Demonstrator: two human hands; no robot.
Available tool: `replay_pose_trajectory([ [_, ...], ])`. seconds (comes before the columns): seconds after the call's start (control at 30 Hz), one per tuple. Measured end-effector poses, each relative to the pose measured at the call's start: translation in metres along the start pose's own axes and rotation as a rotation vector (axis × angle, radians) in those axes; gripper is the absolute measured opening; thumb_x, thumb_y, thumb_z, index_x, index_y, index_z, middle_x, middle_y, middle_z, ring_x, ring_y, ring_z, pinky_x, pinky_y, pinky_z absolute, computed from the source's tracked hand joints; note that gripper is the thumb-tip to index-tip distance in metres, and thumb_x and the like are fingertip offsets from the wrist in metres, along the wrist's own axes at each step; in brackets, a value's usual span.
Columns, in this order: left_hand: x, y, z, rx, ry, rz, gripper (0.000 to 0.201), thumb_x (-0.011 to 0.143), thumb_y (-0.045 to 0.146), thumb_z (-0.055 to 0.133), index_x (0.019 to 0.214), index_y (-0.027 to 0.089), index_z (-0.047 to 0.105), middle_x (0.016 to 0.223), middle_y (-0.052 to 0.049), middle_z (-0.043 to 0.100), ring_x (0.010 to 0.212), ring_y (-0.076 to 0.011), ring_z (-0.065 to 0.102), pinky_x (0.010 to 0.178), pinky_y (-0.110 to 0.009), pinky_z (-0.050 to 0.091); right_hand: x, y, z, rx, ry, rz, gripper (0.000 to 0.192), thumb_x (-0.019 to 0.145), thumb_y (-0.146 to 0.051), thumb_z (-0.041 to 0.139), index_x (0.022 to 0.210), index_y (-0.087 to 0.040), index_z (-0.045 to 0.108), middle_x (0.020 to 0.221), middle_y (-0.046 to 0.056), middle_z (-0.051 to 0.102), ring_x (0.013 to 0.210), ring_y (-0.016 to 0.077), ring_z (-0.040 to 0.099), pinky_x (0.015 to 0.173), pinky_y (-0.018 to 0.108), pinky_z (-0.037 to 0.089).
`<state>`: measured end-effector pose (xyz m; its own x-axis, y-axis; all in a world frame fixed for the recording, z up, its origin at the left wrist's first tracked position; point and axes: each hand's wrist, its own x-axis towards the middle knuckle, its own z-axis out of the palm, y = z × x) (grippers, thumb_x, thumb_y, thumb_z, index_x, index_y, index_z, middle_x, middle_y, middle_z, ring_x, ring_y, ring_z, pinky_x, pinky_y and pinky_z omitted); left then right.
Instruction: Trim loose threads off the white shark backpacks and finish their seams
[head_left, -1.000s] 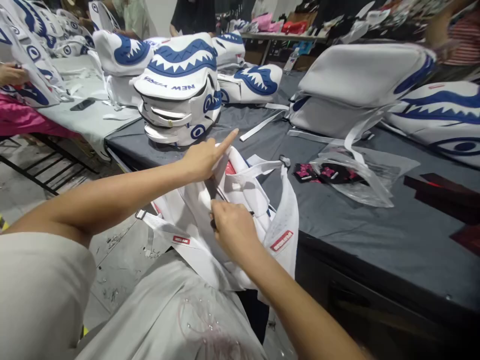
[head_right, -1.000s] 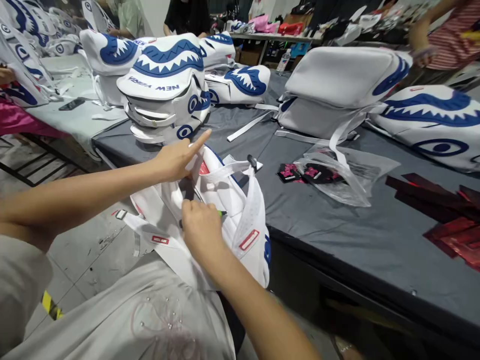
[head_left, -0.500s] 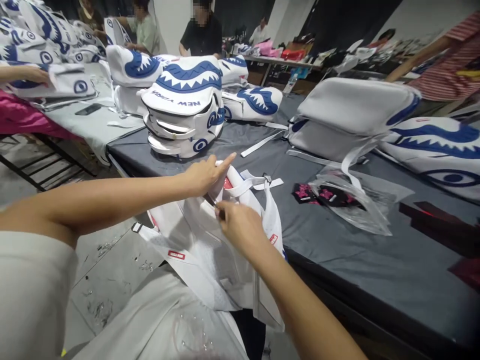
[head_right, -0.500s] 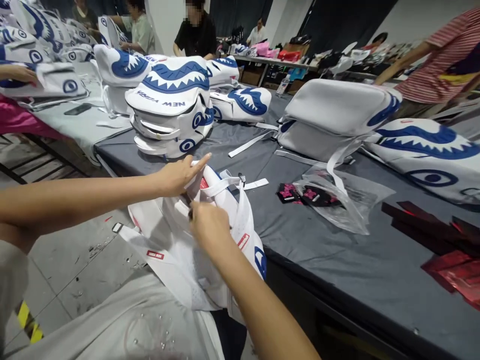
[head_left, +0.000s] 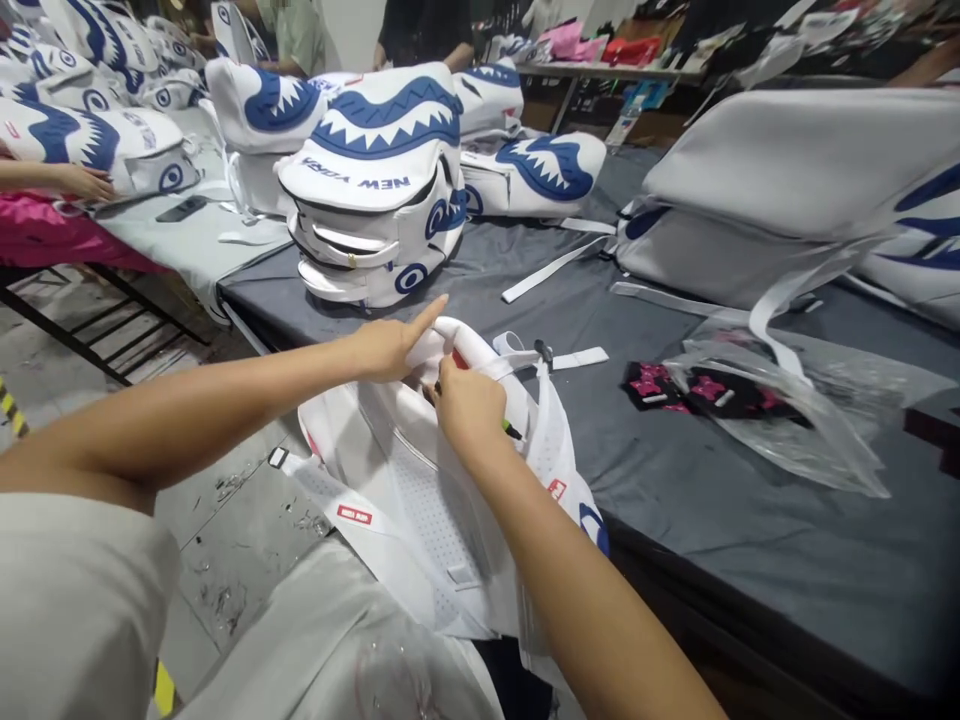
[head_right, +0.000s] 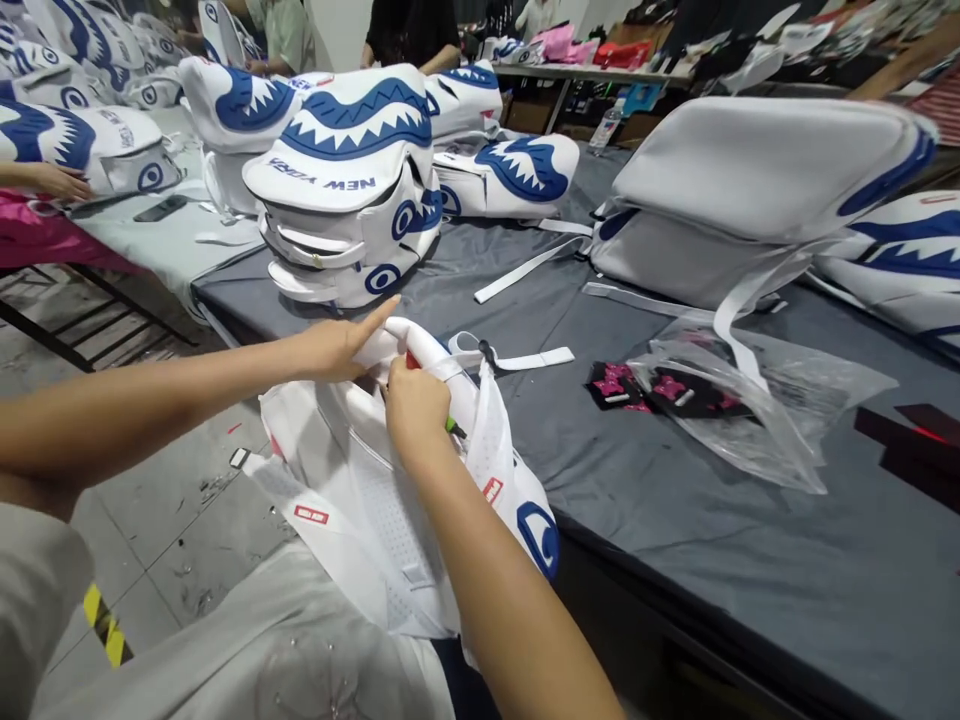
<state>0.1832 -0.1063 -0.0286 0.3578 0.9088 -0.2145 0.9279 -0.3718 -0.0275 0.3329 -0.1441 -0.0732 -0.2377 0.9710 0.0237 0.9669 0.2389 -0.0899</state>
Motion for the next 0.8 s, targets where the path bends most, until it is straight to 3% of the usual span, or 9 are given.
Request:
replay_pose_trajectory([
  [0.13, 0.017, -0.013, 0.013, -0.119, 0.056, 0.012, 0.104, 0.083, 0.028, 0.060, 0.160, 0.021, -0.010, 0.116, -0.010, 0.072, 0.103, -0.0245, 0.068, 0.080, -0.027, 0.047, 0.009, 0.002, 0.008, -0.009, -0.055, 0.030, 0.024, 0.098, -0.031, 0.055, 0.113, -0.014, 0.062, 0.090, 0.019, 0.075, 0.086, 0.0299, 0.074, 0.068, 0.033, 0.052],
  [0.23, 0.027, -0.023, 0.019, -0.261, 0.036, 0.006, 0.106, 0.081, 0.032, 0.065, 0.161, 0.017, -0.002, 0.112, -0.008, 0.073, 0.103, -0.0233, 0.067, 0.083, -0.026, 0.047, 0.015, 0.002, 0.011, -0.032, -0.088, 0.043, 0.022, 0.099, -0.028, 0.053, 0.112, -0.014, 0.061, 0.085, 0.018, 0.074, 0.082, 0.0289, 0.075, 0.065, 0.032, 0.050],
  [0.47, 0.044, -0.036, 0.028, -0.411, 0.003, 0.022, 0.104, 0.078, 0.028, 0.069, 0.162, 0.021, 0.007, 0.109, -0.006, 0.073, 0.104, -0.0255, 0.066, 0.089, -0.030, 0.046, 0.028, 0.003, 0.016, -0.047, -0.137, 0.068, 0.018, 0.095, -0.031, 0.059, 0.105, -0.017, 0.064, 0.077, 0.012, 0.074, 0.076, 0.0274, 0.074, 0.057, 0.028, 0.042],
  [0.53, 0.047, -0.037, 0.030, -0.448, 0.010, 0.018, 0.105, 0.077, 0.028, 0.070, 0.162, 0.021, 0.008, 0.107, -0.006, 0.073, 0.104, -0.0259, 0.066, 0.090, -0.031, 0.046, 0.024, 0.009, 0.015, -0.023, -0.016, 0.034, 0.015, 0.094, -0.027, 0.059, 0.103, -0.017, 0.066, 0.068, 0.008, 0.072, 0.064, 0.0252, 0.072, 0.052, 0.027, 0.038],
  [0.67, 0.049, -0.040, 0.032, -0.500, -0.007, 0.000, 0.108, 0.075, 0.029, 0.073, 0.162, 0.020, 0.009, 0.108, -0.006, 0.074, 0.105, -0.0262, 0.066, 0.090, -0.031, 0.046, 0.006, 0.032, -0.008, 0.174, 0.546, -0.154, 0.025, 0.098, -0.029, 0.048, 0.100, -0.016, 0.069, 0.069, 0.005, 0.073, 0.055, 0.0169, 0.067, 0.055, 0.025, 0.041],
  [0.7, 0.049, -0.040, 0.032, -0.511, -0.004, -0.004, 0.107, 0.075, 0.030, 0.073, 0.161, 0.020, 0.010, 0.110, -0.006, 0.073, 0.106, -0.0263, 0.066, 0.091, -0.031, 0.047, 0.003, 0.039, -0.016, 0.193, 0.637, -0.187, 0.031, 0.101, -0.034, 0.045, 0.097, -0.015, 0.069, 0.071, 0.005, 0.073, 0.056, 0.0158, 0.067, 0.055, 0.025, 0.041],
  [0.8, 0.049, -0.041, 0.035, -0.542, 0.026, -0.008, 0.105, 0.075, 0.029, 0.072, 0.161, 0.022, 0.012, 0.118, -0.007, 0.072, 0.109, -0.0268, 0.065, 0.094, -0.033, 0.046, -0.007, 0.055, -0.032, 0.120, 0.684, -0.168, 0.055, 0.103, -0.053, 0.036, 0.081, -0.017, 0.069, 0.053, 0.003, 0.063, 0.044, 0.0150, 0.058, 0.045, 0.026, 0.032],
])
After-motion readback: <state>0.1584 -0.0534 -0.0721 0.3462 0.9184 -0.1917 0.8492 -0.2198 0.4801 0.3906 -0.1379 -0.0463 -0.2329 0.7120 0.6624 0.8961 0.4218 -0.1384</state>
